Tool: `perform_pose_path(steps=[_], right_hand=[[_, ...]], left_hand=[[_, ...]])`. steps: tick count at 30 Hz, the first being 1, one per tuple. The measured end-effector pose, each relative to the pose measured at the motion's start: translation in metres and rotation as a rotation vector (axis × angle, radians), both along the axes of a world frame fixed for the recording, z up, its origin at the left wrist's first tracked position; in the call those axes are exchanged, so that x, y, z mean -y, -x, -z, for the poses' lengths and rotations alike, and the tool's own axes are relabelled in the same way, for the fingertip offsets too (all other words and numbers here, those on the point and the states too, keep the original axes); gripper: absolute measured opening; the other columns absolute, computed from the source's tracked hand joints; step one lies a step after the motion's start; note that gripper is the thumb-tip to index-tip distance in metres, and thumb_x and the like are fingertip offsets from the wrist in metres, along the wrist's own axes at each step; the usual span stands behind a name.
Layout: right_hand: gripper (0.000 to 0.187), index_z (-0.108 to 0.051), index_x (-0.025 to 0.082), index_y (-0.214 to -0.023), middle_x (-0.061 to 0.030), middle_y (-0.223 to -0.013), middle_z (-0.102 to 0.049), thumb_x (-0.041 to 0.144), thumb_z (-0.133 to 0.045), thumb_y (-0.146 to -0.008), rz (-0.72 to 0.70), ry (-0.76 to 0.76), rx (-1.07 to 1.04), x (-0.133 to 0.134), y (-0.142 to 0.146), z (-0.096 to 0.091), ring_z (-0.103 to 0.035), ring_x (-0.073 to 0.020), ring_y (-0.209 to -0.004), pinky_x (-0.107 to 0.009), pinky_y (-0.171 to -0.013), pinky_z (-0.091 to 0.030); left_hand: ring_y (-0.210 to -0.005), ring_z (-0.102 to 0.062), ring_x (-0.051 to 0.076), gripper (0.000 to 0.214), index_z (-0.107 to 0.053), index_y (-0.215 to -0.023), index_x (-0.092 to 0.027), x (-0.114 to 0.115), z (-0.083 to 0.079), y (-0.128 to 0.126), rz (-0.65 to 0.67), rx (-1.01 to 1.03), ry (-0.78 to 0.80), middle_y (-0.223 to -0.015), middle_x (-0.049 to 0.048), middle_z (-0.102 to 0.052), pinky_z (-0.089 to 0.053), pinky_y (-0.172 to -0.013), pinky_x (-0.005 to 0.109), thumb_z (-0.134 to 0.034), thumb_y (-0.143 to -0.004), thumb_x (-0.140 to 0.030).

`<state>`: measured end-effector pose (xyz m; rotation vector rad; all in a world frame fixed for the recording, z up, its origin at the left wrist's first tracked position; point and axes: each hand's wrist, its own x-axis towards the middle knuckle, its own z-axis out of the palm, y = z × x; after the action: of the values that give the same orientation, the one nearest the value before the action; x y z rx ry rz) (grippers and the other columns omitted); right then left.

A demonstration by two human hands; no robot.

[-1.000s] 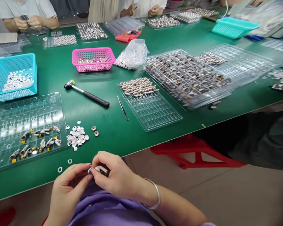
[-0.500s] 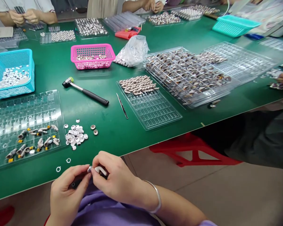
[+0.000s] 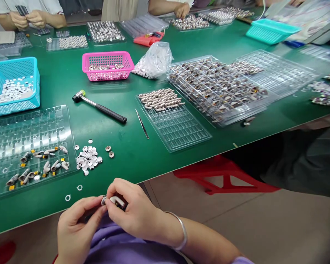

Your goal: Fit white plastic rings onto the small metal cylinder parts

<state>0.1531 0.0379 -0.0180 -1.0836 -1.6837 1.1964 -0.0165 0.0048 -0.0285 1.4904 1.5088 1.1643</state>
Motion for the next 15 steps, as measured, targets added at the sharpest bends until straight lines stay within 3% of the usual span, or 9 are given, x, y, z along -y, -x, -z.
perform_pose_path(steps=[5,11,15], right_hand=[[0.011,-0.048,0.02,-0.071,0.0043,-0.065,-0.047,0.017,-0.056,-0.078,-0.046,0.12,-0.044,-0.003,-0.002,-0.003,-0.041,-0.0098,-0.056,-0.023,-0.054,-0.035],[0.009,-0.054,0.019,-0.082,0.0045,-0.071,-0.05,0.022,-0.062,-0.079,-0.162,0.395,-0.196,-0.012,-0.007,-0.006,-0.042,-0.0085,-0.058,-0.021,-0.053,-0.035],[0.01,-0.058,0.016,-0.077,0.0045,-0.068,-0.05,0.022,-0.066,-0.076,-0.221,0.508,-0.286,-0.014,-0.009,-0.004,-0.041,-0.0079,-0.059,-0.021,-0.054,-0.035]], left_hand=[[-0.07,-0.075,0.015,0.021,-0.078,-0.09,-0.028,0.005,0.002,0.004,0.053,-0.033,-0.071,-0.084,-0.0019,-0.079,-0.062,-0.067,0.019,-0.079,-0.073,-0.016],[-0.079,-0.074,0.014,0.03,-0.075,-0.1,-0.031,0.006,0.005,0.011,0.132,-0.061,-0.138,-0.093,-0.0026,-0.078,-0.06,-0.076,0.019,-0.074,-0.078,-0.011],[-0.077,-0.074,0.014,0.028,-0.075,-0.099,-0.029,0.006,0.004,0.013,0.18,-0.106,-0.163,-0.09,-0.0014,-0.078,-0.06,-0.075,0.02,-0.073,-0.078,-0.01]])
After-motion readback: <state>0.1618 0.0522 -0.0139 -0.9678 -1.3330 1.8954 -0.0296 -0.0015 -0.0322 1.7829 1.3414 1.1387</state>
